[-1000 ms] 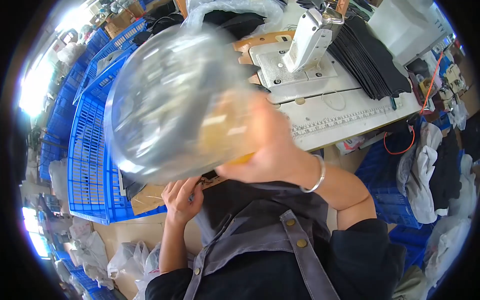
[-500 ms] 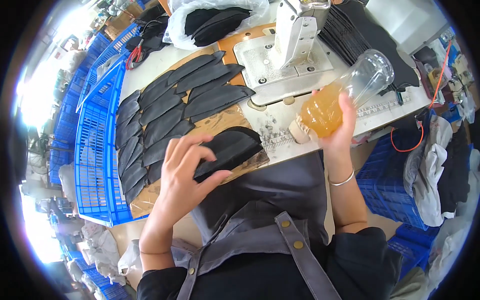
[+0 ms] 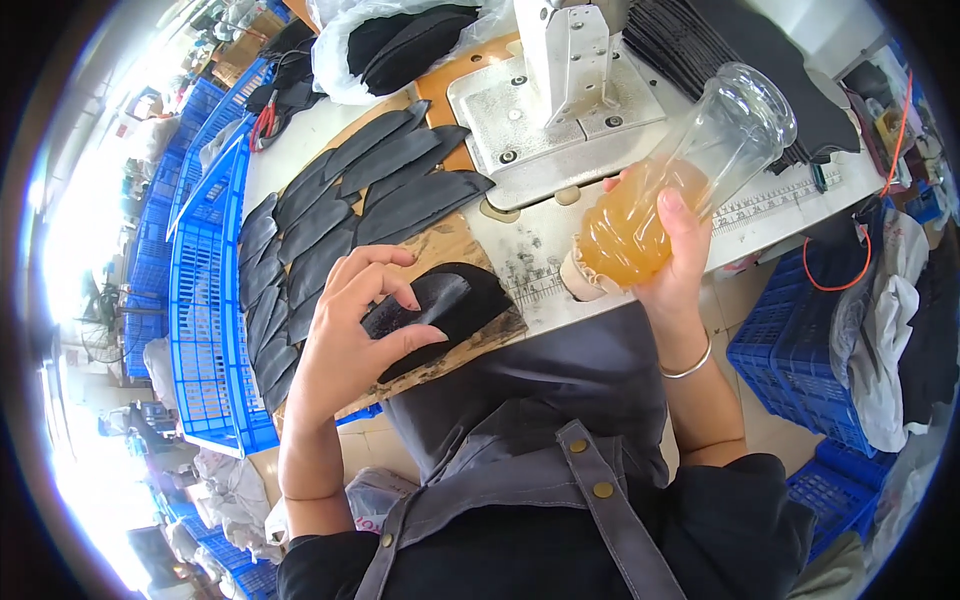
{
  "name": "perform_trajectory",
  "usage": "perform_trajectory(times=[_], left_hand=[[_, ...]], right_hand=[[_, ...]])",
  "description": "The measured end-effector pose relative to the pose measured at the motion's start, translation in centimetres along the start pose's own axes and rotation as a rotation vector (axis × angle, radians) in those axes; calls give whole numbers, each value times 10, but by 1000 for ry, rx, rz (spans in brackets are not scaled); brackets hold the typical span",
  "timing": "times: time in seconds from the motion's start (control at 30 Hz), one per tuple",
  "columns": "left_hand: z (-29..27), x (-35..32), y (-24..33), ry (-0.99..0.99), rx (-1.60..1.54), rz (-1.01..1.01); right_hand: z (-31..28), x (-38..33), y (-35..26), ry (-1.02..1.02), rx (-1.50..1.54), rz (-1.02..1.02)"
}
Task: Organize and sort black fabric shoe components on a workbench in a manufacturing setting.
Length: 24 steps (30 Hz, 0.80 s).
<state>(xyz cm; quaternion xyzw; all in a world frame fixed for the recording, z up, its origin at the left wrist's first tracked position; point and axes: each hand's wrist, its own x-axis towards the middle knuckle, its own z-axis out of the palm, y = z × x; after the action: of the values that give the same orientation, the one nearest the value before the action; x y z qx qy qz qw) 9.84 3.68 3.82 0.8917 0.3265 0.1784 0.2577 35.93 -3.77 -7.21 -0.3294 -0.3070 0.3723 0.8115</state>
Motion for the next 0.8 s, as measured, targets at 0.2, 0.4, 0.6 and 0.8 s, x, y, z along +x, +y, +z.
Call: perform_trajectory(times=[0.2,0.4,0.6,0.8], left_hand=[[-1,-9,-11,57,-144,-73],[-27,-44,-40,345,-549,-271],[-84,-104,-66,1141,-753,-272],[-103,-152,-109,1011,602,-293]], right_hand=[[2,1,5,-12,11,-22],[2,-2,3,10,117,53],[-11,0,4,41,111,66],[-15,4,2,89,62,63]])
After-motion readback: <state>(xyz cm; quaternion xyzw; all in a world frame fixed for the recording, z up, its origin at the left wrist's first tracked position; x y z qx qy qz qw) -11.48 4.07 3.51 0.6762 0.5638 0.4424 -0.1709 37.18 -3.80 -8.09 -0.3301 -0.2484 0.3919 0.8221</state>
